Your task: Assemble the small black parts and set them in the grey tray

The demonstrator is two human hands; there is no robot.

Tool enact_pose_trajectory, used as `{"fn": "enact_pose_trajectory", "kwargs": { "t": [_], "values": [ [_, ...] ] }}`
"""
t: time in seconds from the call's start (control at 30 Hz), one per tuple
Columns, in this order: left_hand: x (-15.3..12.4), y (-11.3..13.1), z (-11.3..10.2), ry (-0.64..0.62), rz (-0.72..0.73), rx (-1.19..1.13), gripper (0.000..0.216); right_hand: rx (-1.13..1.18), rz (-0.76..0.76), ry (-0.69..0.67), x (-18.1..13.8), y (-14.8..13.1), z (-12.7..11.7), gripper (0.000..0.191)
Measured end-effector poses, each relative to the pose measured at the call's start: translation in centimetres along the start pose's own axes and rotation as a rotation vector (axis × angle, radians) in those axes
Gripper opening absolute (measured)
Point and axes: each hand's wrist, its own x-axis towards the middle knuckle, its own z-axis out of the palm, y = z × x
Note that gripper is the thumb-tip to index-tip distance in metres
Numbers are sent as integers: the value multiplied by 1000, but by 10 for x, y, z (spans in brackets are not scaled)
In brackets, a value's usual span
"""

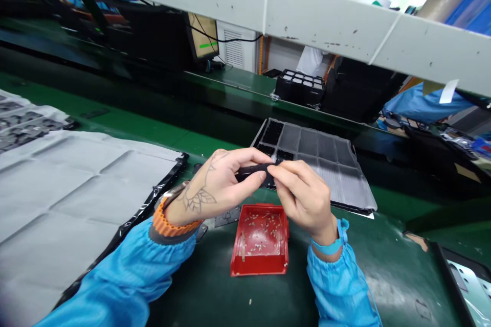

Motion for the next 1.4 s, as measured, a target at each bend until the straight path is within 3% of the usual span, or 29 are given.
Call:
{"fn": "enact_pose_trajectory", "kwargs": {
  "t": [0.3,0.43,0.67,0.8,0.87,1.13,1.2,1.33,1.4],
  "values": [
    [-3,3,0,20,51,6,17,66,36,76,-2,-1,6,24],
    [-4,2,-1,8,46,-3,18,133,83,49,-2,-2,3,21],
    [1,2,-5,-27,-38,-77,14,310,189,-276,5,0,-34,16],
    [4,-3,-4,-5,-11,-111,21,441,211,-582,8,-1,-48,13],
    [5,-6,-3,-42,7,-140,28,442,245,-634,8,-4,-50,14],
    [6,-12,7,-84,-104,-288,20,348,316,-546,4,-11,-44,15],
    [6,-10,9,-79,-104,-298,19,290,274,-413,3,-13,-41,14],
    [4,-6,14,-94,-74,-250,22,27,128,0,2,-16,-27,14],
    [2,-5,17,-99,-69,-225,25,-65,63,56,2,-15,-18,24]
  ]
}}
